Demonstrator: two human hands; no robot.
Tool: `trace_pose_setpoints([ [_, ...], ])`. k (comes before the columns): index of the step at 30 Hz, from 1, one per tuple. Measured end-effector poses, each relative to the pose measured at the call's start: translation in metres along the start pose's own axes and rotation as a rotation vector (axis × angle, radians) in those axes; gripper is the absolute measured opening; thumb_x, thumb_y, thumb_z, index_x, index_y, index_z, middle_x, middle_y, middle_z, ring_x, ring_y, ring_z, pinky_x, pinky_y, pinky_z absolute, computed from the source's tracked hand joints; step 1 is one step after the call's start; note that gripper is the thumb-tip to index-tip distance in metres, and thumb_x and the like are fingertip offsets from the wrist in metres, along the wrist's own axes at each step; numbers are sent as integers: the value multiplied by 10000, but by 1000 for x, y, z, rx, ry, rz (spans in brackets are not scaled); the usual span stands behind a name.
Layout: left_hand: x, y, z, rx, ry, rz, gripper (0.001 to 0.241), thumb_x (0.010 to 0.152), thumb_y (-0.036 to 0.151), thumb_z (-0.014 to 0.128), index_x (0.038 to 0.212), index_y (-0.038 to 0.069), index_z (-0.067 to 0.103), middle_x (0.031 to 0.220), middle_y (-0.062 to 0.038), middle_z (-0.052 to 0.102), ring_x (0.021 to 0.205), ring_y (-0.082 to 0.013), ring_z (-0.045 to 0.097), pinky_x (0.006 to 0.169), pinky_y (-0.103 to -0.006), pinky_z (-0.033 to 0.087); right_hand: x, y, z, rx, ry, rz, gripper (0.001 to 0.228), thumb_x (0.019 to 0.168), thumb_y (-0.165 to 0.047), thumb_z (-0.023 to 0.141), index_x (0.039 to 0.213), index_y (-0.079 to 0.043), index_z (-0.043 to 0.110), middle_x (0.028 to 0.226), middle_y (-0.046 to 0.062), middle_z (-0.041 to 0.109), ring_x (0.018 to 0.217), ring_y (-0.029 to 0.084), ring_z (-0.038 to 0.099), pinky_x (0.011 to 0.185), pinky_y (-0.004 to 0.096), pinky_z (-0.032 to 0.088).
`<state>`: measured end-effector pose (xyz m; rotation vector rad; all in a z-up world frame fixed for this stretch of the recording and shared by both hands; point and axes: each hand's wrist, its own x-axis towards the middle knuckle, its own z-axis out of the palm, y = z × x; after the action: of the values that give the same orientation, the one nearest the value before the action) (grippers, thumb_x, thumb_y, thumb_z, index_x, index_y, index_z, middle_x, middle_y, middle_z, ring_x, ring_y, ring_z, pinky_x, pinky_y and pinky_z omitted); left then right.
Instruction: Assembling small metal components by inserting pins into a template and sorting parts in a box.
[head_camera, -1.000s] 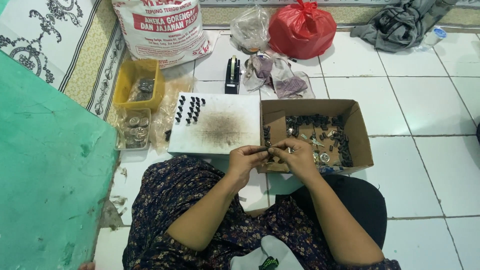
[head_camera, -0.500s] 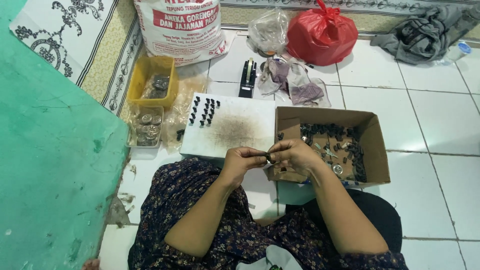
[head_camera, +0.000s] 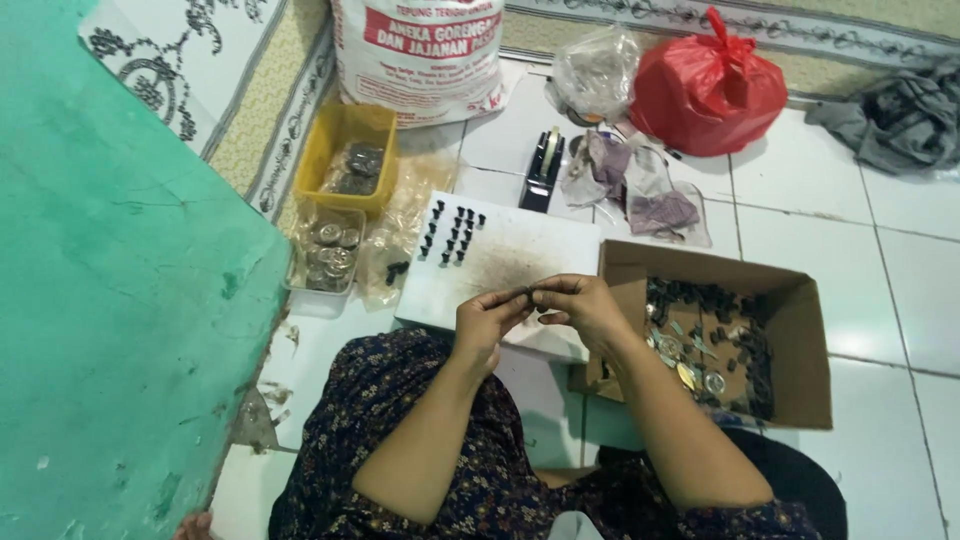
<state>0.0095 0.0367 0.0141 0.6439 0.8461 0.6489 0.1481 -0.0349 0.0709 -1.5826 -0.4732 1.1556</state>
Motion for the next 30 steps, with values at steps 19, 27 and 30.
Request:
trace_pose_setpoints([
  [19, 6, 17, 8, -63, 360, 77, 321, 909, 59, 706, 1229, 26, 711, 997, -100, 722, 848, -148, 645, 651, -212, 557, 146, 40, 65, -546, 302, -540, 170, 815, -51, 843, 979, -47, 799, 839, 174, 763, 835, 318, 748, 745, 409, 603],
  [27, 13, 10, 8, -61, 367, 99, 305, 910, 37, 691, 1213, 2, 701, 925, -93, 713, 788, -142, 645, 589, -215, 541, 164, 52, 65, -708, 353, -611, 150, 823, -86, 798, 973, -96, 797, 873, 114, 742, 849, 305, 725, 766, 388, 580],
  [30, 14, 7, 6, -41, 371, 110, 290, 915, 40, 693, 1201, -3, 709, 926, -105, 721, 792, -152, 657, 591, -229, 547, 163, 52, 68, -721, 361, -626, 158, 830, -99, 797, 988, -105, 796, 882, 105, 726, 860, 297, 713, 776, 383, 576],
])
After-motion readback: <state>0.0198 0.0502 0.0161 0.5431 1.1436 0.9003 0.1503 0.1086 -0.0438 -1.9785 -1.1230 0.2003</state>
